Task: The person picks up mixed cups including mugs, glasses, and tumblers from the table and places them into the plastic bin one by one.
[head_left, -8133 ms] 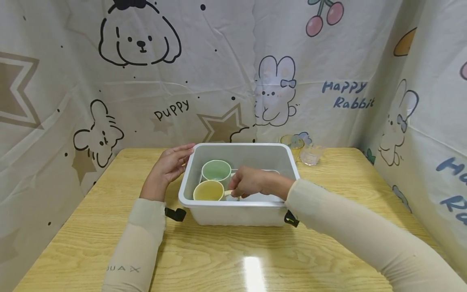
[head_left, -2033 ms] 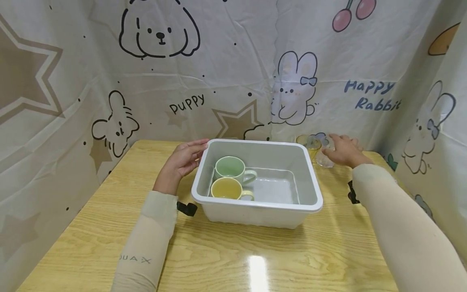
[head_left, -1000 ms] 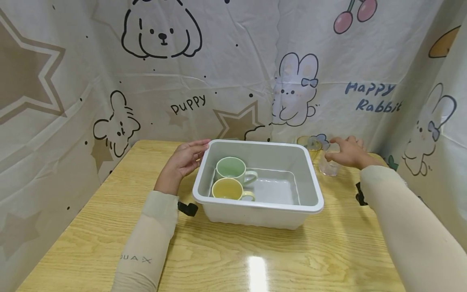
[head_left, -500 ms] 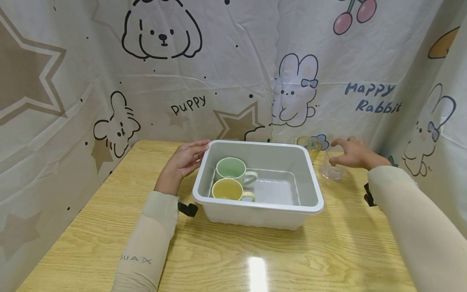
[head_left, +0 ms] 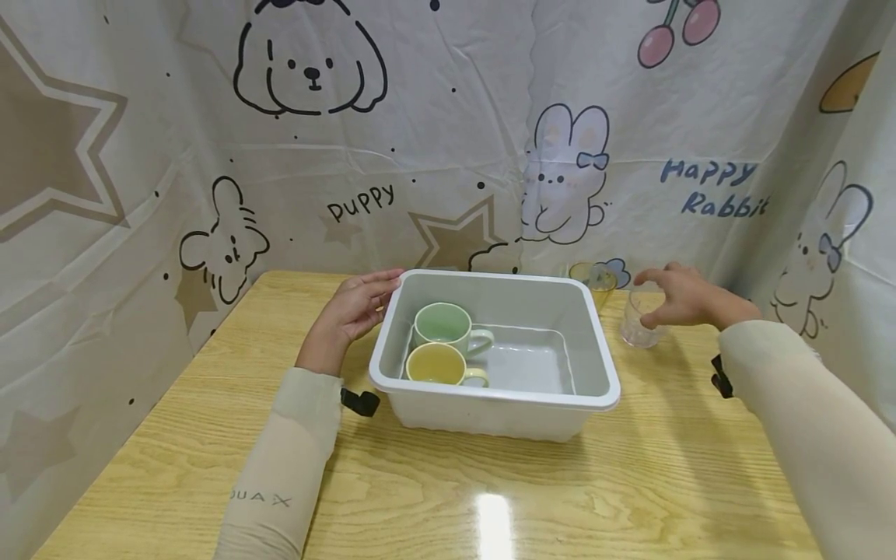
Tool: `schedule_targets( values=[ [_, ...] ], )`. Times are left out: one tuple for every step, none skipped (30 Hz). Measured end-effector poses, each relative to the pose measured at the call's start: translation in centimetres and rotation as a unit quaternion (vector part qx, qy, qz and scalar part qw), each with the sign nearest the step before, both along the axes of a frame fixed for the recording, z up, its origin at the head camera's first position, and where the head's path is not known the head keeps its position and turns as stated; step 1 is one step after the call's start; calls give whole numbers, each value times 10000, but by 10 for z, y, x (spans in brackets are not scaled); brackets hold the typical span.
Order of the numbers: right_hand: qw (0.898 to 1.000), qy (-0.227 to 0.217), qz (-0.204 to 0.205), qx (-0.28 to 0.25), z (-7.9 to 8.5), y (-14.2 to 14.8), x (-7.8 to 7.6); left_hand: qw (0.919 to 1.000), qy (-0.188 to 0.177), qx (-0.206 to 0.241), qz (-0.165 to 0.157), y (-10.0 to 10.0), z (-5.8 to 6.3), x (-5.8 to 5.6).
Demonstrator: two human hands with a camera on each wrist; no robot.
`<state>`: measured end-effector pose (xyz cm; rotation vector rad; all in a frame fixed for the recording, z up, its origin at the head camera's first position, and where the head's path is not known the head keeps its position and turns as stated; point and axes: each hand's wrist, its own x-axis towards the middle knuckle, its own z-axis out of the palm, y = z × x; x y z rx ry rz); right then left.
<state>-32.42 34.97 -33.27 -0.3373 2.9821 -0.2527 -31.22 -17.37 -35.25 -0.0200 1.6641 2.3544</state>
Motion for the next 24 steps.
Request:
schedule_targets(
  values=[
    [10000,-5,37,20,1,0,1,10000,8,-6,-1,0,0,0],
    [10000,-11,74,38,2,-1,2,10000,2,4,-6,0,-1,0],
    [9999,-9,122,64,2,-1,3,10000,0,7,-11,0,-1,0],
    [9998,6,169,84,3,-1,4,10000,4,0,-18,0,-1,0],
    [9997,29,221,104,4,-2,4,10000,1,-1,-25,-1,-1,0],
    [9996,43,263,124,4,-2,5,10000,1,0,-28,-1,-1,0],
    [9994,54,300,143,5,-2,6,10000,-1,6,-35,-1,0,0],
    [9993,69,340,156,6,-3,7,10000,-2,13,-39,-1,0,0],
    [9991,80,375,171,7,-3,8,10000,8,18,-48,-1,0,0],
    [9990,83,391,181,9,-4,9,10000,15,22,-55,-1,0,0],
    [9989,103,412,192,10,-4,9,10000,18,32,-61,-1,0,0],
    [9988,119,425,201,11,-5,10,10000,23,40,-68,-1,0,0],
    [9987,138,434,216,13,-5,11,10000,25,44,-71,-1,0,0],
    [9986,163,447,227,14,-6,12,10000,25,47,-72,-1,0,0],
    [9985,192,460,245,15,-6,12,10000,26,46,-72,-1,0,1],
    [9983,225,474,262,17,-7,12,10000,28,43,-71,-1,0,1],
    [9981,253,482,279,18,-7,13,10000,29,42,-68,-1,0,1],
    [9981,257,481,290,19,-8,13,10000,29,39,-64,-1,0,1],
    [9980,262,480,301,20,-8,14,10000,32,36,-62,-1,0,1],
    [9980,270,480,309,22,-8,14,10000,35,33,-62,-1,0,1],
    [9979,274,483,321,23,-9,15,10000,36,34,-64,-1,0,1],
    [9979,278,488,328,25,-9,15,10000,37,37,-65,-1,0,0],
    [9978,284,497,328,26,-10,16,10000,36,43,-61,-1,-1,0],
    [9977,303,519,322,28,-10,16,10000,36,41,-63,-1,-1,0]
  ],
)
